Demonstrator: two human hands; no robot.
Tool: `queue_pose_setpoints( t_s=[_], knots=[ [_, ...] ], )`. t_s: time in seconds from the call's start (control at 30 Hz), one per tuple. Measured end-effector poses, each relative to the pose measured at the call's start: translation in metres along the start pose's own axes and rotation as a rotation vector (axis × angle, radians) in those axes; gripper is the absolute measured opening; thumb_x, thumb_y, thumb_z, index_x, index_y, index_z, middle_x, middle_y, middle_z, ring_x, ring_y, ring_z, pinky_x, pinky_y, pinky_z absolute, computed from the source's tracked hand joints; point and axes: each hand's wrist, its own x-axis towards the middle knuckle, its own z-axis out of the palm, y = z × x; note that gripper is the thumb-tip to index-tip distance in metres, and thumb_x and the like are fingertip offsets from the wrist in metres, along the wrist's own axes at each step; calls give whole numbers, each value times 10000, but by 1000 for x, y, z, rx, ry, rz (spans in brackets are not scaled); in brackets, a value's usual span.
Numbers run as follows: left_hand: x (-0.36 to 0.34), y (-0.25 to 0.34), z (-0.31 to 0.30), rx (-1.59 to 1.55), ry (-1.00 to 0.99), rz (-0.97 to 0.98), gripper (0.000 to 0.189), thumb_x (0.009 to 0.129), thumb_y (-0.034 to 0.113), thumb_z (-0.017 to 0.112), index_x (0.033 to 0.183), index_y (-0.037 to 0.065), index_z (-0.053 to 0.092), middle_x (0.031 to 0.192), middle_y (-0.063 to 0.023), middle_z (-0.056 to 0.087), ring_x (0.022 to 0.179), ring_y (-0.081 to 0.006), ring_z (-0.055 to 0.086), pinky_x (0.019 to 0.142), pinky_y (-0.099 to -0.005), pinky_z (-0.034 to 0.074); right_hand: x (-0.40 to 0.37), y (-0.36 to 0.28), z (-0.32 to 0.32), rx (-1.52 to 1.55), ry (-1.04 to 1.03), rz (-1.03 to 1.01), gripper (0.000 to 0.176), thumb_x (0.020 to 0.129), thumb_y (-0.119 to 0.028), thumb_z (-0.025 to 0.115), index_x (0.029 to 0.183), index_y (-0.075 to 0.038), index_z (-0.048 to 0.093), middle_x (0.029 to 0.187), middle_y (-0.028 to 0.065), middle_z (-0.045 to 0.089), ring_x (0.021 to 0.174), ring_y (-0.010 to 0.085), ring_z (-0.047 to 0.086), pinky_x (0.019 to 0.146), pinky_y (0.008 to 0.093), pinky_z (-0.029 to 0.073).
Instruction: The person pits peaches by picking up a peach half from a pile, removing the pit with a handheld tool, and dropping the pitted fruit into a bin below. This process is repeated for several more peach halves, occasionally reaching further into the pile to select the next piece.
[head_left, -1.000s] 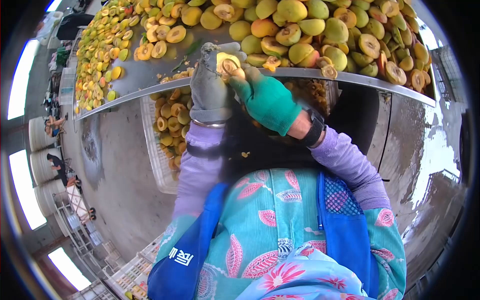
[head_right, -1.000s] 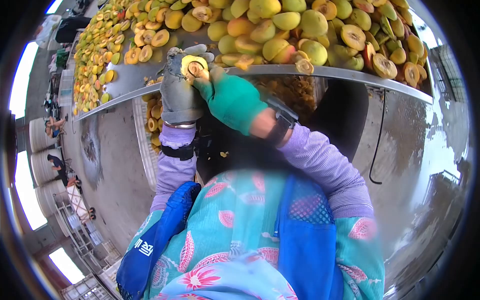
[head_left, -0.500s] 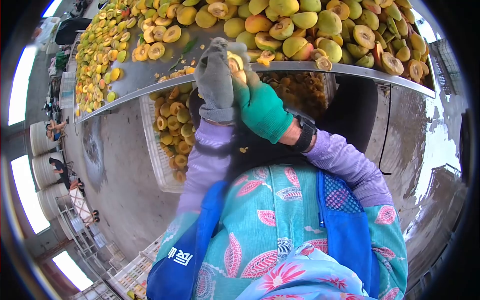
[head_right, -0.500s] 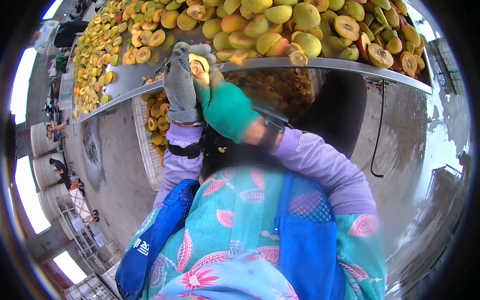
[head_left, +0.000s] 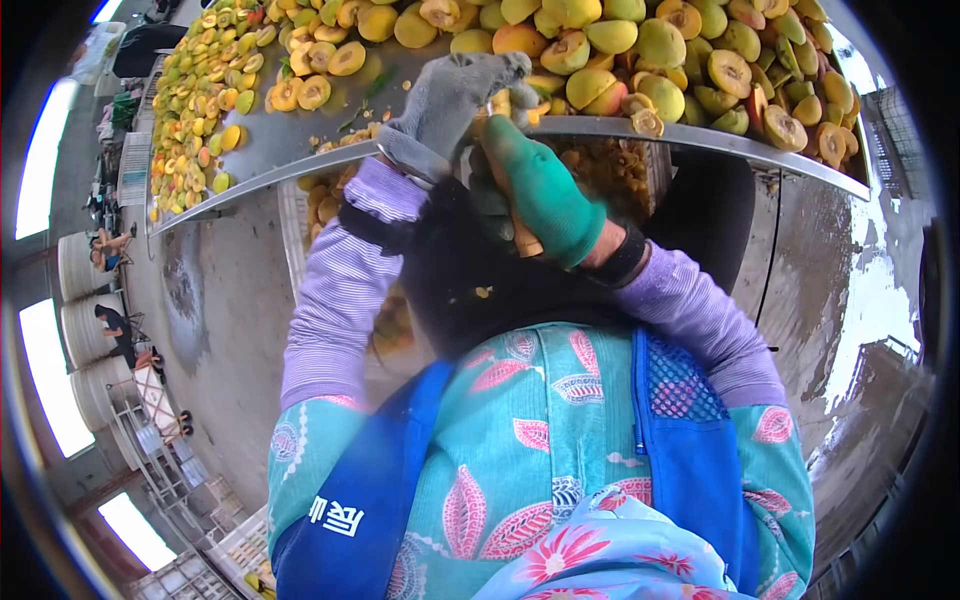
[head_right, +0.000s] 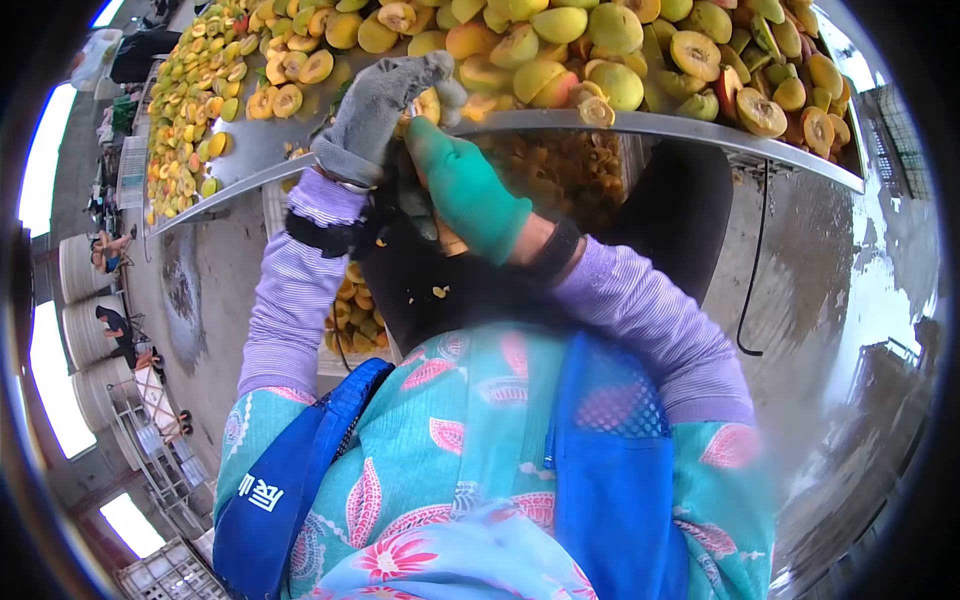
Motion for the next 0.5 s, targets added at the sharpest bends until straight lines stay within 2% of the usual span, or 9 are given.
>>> queue_pose_setpoints(
  t_s=[0.03,0.07,0.17,0.2,0.3,0.33,0.43,0.47,0.5],
  knots=[
    [4,3,1,-152,16,-24,320,926,342,580,976,30,629,762,-68,643,647,-150,602,598,-244,478,0,-1,2,209,-80,24,418,993,-495,370,887,-119,518,571,-22,442,416,108,407,403,260,341],
    [9,-12,2,-276,120,-129,352,955,316,525,832,8,644,791,-81,661,738,-163,643,699,-297,519,1,-1,2,420,-159,50,423,991,-502,375,878,-122,519,566,-37,423,412,93,389,414,245,328],
    [0,-4,15,-570,223,-214,378,968,336,505,850,3,641,789,-87,659,734,-166,640,716,-300,518,6,0,-16,627,-416,89,403,983,-523,389,912,-140,497,568,-56,396,430,81,375,446,242,339],
    [-3,0,20,-642,324,-276,394,967,336,501,844,-11,640,751,-93,658,739,-173,639,717,-303,516,7,2,-18,650,-479,93,400,985,-523,381,908,-144,482,572,-69,397,437,71,368,450,236,340],
    [-4,-15,18,-266,365,-90,414,968,344,494,820,-15,637,725,-100,655,743,-177,635,728,-294,513,3,3,-9,391,-333,57,381,1003,-490,358,903,-141,476,572,-78,395,439,64,364,449,232,334],
    [-3,-15,12,-41,316,-62,398,966,331,484,822,-7,638,730,-97,660,734,-188,634,733,-290,510,1,3,-5,356,-301,47,376,1016,-466,334,903,-138,480,573,-81,398,433,64,364,448,230,326],
    [-7,0,5,-304,262,-216,392,965,321,470,816,2,643,759,-89,672,717,-192,632,730,-286,506,17,7,-18,812,-723,173,376,1017,-464,325,900,-137,470,571,-78,398,426,70,367,446,235,317],
    [-9,1,5,-456,313,-151,383,966,326,459,842,17,647,782,-82,671,698,-189,627,690,-293,507,21,9,-17,848,-786,165,377,1019,-459,317,906,-136,475,562,-76,399,408,76,363,443,242,311],
    [-12,-1,4,-633,446,-201,372,965,331,458,859,27,645,789,-77,666,701,-184,625,688,-288,507,21,8,-13,836,-793,160,378,1018,-461,317,909,-137,479,560,-76,400,402,76,360,443,241,310]
  ],
)
